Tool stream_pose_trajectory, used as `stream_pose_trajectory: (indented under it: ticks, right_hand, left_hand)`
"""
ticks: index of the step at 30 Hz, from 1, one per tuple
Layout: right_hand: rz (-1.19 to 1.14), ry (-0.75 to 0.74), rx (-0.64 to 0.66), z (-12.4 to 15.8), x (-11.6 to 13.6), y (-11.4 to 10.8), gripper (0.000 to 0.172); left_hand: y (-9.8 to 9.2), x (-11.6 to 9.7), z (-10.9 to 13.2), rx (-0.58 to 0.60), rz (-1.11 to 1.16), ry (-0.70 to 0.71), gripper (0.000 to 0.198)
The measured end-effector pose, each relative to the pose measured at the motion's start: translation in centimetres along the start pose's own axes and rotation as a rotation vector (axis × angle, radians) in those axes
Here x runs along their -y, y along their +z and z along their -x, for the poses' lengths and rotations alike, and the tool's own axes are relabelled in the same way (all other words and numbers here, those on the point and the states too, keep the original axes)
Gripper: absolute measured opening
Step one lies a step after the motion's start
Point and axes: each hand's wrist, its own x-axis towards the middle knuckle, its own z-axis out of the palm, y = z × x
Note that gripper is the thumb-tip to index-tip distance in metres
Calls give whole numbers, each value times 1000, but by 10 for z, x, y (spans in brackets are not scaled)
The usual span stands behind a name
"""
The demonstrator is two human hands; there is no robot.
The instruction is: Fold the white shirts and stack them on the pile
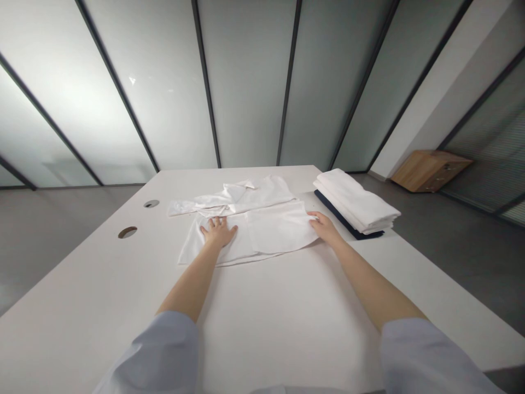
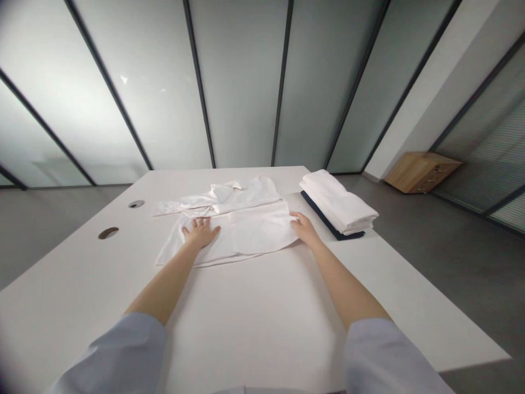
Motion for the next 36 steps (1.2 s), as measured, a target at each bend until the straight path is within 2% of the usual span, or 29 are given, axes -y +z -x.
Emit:
stream_pose_trajectory:
  ticks: [3, 5, 7, 9, 11, 15, 18, 22, 26, 29, 32, 36]
  right_hand:
    - [147, 136, 188, -1, 0, -16, 49]
    - [299, 133, 314, -2, 3, -28, 45]
    - [403, 59, 274, -4, 9, -35, 41]
    - [442, -40, 120, -8, 20, -35, 39]
    - [438, -146, 24, -11, 32, -24, 37]
    - [508, -303, 130, -10, 42, 16, 39]
    - [638, -239, 151, -6, 35, 40, 51]
    - [689, -124, 179, 0, 25, 49, 64]
    - [728, -106, 236, 13, 29, 44, 66]
    - [776, -148, 250, 29, 39, 35, 66]
    - [817, -208, 295, 39, 52, 18, 58]
    - [868, -146, 394, 29, 75, -4, 46]
  left_hand:
    - [-8, 2, 2, 9, -12, 39, 76]
    - [-15, 2, 4, -18, -38, 79, 74]
    - [-20, 0, 5, -78, -47, 99, 67]
    - [-21, -3, 7, -136, -13, 123, 56]
    - [-18, -6, 8, -157, 33, 188, 46]
    - [-3, -4, 6, -142, 47, 325, 44]
    - [5, -1, 4, -139, 23, 335, 55]
    - [9, -3, 5, -77, -41, 236, 67]
    - [2, -8, 12, -23, -76, 171, 71]
    - [-10, -10, 17, 47, -93, 147, 73]
    - [-27, -5, 20, 128, -123, 209, 72]
    - [-52, 6, 18, 204, -155, 301, 56]
